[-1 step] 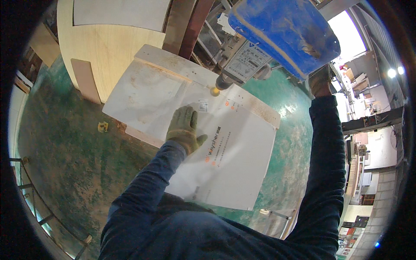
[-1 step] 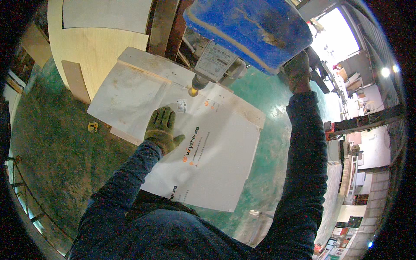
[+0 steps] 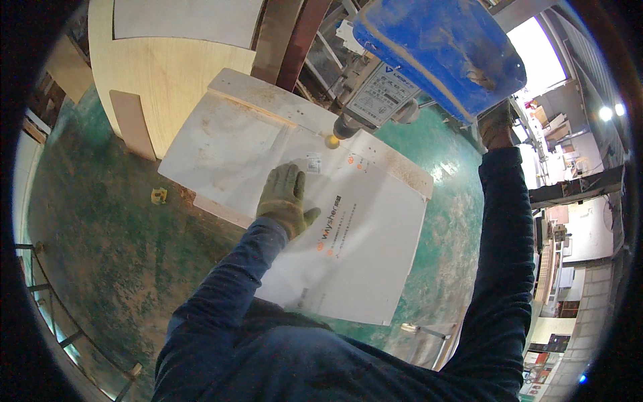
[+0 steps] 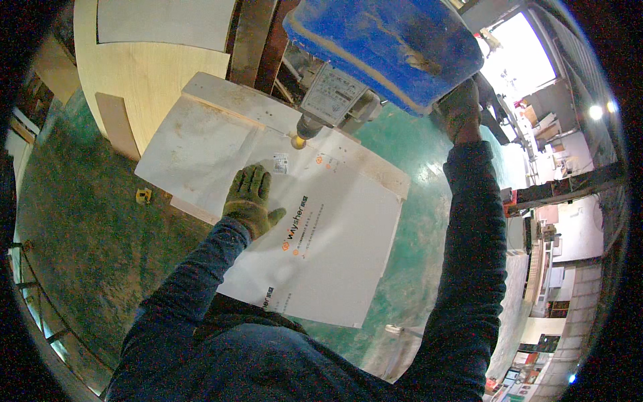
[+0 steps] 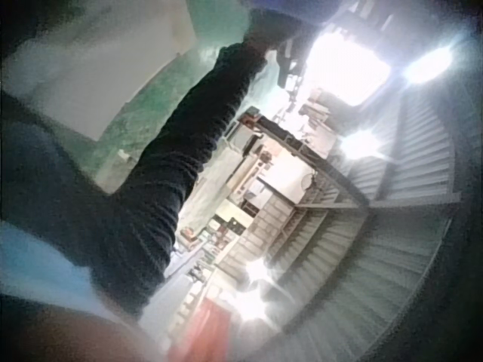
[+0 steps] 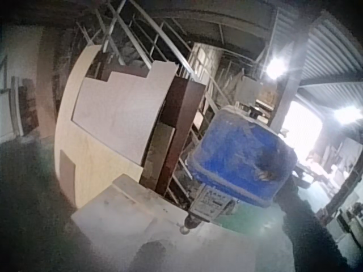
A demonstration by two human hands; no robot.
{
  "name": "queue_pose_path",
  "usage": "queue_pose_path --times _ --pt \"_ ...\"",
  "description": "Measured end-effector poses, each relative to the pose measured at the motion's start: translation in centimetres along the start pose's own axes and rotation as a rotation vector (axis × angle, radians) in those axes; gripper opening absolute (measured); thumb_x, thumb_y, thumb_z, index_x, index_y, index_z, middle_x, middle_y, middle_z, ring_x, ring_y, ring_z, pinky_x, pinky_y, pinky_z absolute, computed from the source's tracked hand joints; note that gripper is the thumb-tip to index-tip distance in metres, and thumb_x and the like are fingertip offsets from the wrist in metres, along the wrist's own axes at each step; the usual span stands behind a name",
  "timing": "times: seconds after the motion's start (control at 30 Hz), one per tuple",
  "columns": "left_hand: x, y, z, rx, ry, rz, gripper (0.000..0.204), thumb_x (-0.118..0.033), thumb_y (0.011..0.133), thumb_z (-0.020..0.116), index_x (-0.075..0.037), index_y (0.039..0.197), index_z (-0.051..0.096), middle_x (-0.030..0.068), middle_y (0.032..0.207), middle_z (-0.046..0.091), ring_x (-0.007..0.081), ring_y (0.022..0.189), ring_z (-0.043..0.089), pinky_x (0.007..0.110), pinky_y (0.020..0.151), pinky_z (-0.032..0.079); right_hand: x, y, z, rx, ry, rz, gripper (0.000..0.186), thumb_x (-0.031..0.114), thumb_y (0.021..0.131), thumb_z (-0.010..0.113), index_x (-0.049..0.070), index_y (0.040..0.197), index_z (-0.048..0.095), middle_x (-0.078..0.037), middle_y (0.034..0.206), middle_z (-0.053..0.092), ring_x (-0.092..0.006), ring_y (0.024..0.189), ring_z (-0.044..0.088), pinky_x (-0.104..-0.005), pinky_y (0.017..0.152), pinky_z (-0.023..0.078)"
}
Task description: The person measures white panels with a tape measure, marks them, and drills holes using a drill press. They handle multiple panels, moving them between a stack and the drill press, and place drilled panels on a nearby table.
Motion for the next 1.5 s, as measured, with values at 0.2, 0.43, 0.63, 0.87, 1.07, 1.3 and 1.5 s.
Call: queue_pose_path --times 0.2,0.43,0.63,0.87,1.07,1.3,1.5 --pt "0.0 0.0 0.2 -0.007 0.007 0.000 0.097 -0.059 0.089 0.063 0.004 0.155 0.032 0.0253 0.163 0.029 0.0400 0.154 0.022 0.050 0.128 0.010 0.0 -0.8 -0.7 0.027 0.001 0.026 0.031 0.014 0.100 0.058 0.004 0.129 0.059 -0.012 0.124 0.064 -0.0234 0.111 0.063 -0.0340 0.090 0.052" --pt "0.0 0.1 -0.3 0.019 0.042 -0.005 0.097 -0.060 0.089 0.062 0.003 0.156 0.031 0.0246 0.165 0.026 0.0395 0.154 0.022 0.050 0.128 0.010 0.1 -0.3 -0.8 0.035 0.002 0.030 0.029 0.015 0.100 0.059 0.004 0.126 0.060 -0.011 0.119 0.064 -0.0231 0.107 0.063 -0.0340 0.086 0.052" --pt "-0.4 0.3 -0.6 0.089 0.083 -0.015 0.098 -0.060 0.091 0.059 0.003 0.158 0.025 0.0251 0.166 0.022 0.0395 0.155 0.019 0.051 0.128 0.009 0.1 0.1 -0.8 0.039 -0.020 0.029 0.027 0.016 0.099 0.061 0.005 0.124 0.061 -0.011 0.115 0.064 -0.0229 0.102 0.063 -0.0339 0.082 0.052" --pt "0.1 0.2 0.5 0.041 0.105 -0.002 0.100 -0.061 0.091 0.058 0.002 0.160 0.023 0.0252 0.167 0.021 0.0420 0.155 0.018 0.052 0.128 0.010 0.7 1.2 0.5 0.065 -0.029 0.026 0.025 0.017 0.099 0.062 0.005 0.121 0.061 -0.010 0.110 0.065 -0.0226 0.097 0.063 -0.0339 0.078 0.052" --pt "-0.2 0.5 0.5 0.032 0.110 -0.001 0.097 -0.061 0.091 0.060 0.003 0.157 0.029 0.0246 0.166 0.022 0.0415 0.154 0.020 0.053 0.127 0.010 0.7 1.1 0.1 0.080 -0.022 0.045 0.024 0.018 0.098 0.064 0.006 0.118 0.062 -0.010 0.106 0.065 -0.0224 0.093 0.064 -0.0338 0.074 0.052" --pt "-0.3 0.3 0.4 0.028 0.113 -0.007 0.098 -0.060 0.090 0.061 0.003 0.157 0.029 0.0231 0.167 0.022 0.0396 0.155 0.020 0.053 0.127 0.010 0.7 0.5 0.6 0.101 -0.010 0.064 0.022 0.020 0.098 0.065 0.006 0.115 0.063 -0.009 0.102 0.065 -0.0221 0.088 0.064 -0.0338 0.070 0.051" --pt "-0.5 0.5 0.6 0.018 0.135 0.007 0.098 -0.060 0.090 0.061 0.003 0.157 0.029 0.0225 0.167 0.023 0.0389 0.155 0.019 0.052 0.127 0.010 0.7 0.2 0.7 0.125 -0.001 0.092 0.021 0.021 0.097 0.066 0.007 0.113 0.063 -0.009 0.098 0.066 -0.0219 0.084 0.064 -0.0337 0.066 0.051"
Point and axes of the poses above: each hand's wrist, its own y-axis towards the middle knuckle, its own z-axis out of the palm, x = y × z, the point moved 4 cm from there along y, towards the middle knuckle
